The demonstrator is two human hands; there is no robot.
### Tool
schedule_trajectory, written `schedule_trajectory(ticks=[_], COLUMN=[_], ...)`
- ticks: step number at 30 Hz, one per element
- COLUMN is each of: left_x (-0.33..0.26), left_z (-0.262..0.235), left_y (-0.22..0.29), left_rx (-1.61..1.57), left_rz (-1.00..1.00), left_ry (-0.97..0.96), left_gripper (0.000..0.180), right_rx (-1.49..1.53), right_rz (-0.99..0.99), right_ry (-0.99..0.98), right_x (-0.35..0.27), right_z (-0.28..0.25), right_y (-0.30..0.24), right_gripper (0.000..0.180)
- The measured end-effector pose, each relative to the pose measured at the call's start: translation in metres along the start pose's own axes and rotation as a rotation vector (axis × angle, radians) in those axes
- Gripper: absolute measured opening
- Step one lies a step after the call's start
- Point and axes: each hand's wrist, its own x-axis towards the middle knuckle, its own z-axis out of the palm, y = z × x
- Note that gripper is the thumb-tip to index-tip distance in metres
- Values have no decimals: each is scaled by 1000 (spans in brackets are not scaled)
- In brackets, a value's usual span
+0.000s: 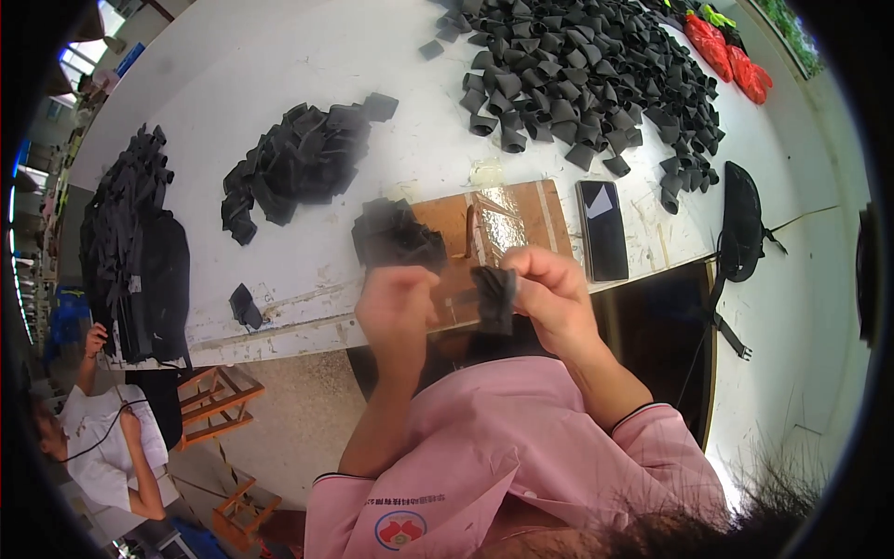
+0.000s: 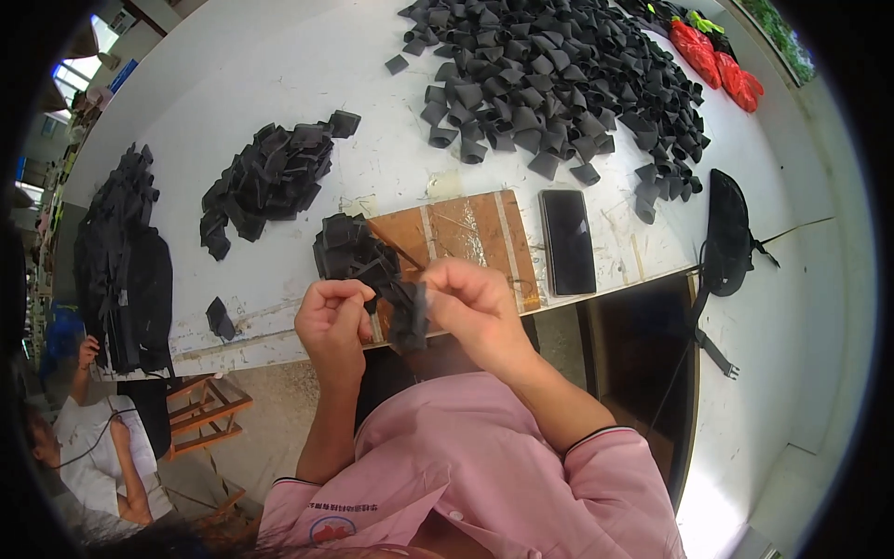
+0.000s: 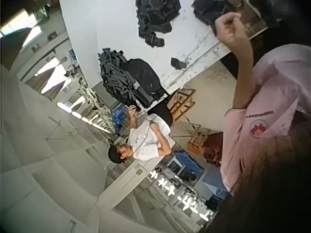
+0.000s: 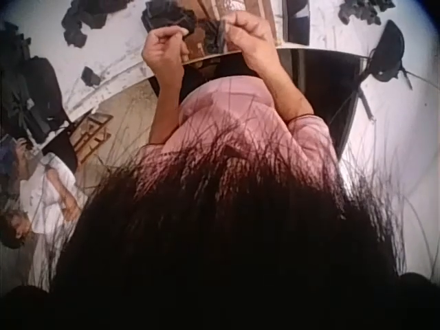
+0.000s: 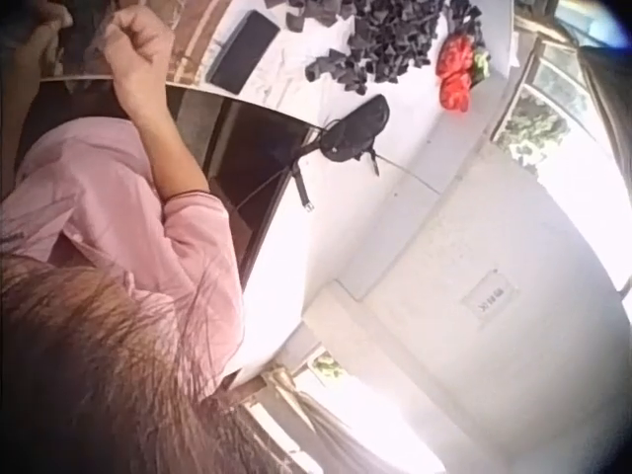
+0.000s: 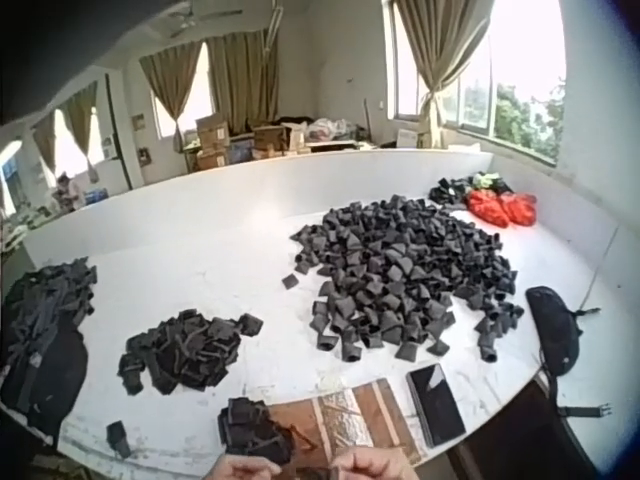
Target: Assembling small black foam pieces onto a thin wooden or metal rod at a workbench.
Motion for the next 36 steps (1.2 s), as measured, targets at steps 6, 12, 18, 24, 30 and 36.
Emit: schedule_trajectory(ticks=[6,12,18,24,30,36], left_x=[-12,-15,-12,-5,8,0], left_z=[10,16,13,23,1,8], left_y=[22,24,13,20,19,14], left_rx=[72,426,733,2,-716,-133], left_rz=[257,493,587,-147,-441,-146], left_ry=[-145,-98,16,100,-309,-121], left_gripper=[19,18,13,15,20,19], right_rx=[-203,-699,-971,-1216,-493,467], right_rz=[-90,-352,-697,-743,-230,387], right_ry=[-14,81,142,287,175,68], right_x=[7,8,8,18,20,19], right_z=[0,11,22,21,14,4], right_y=[6,10,13,30,21,18], right_gripper=[7,6,15,16,8,11])
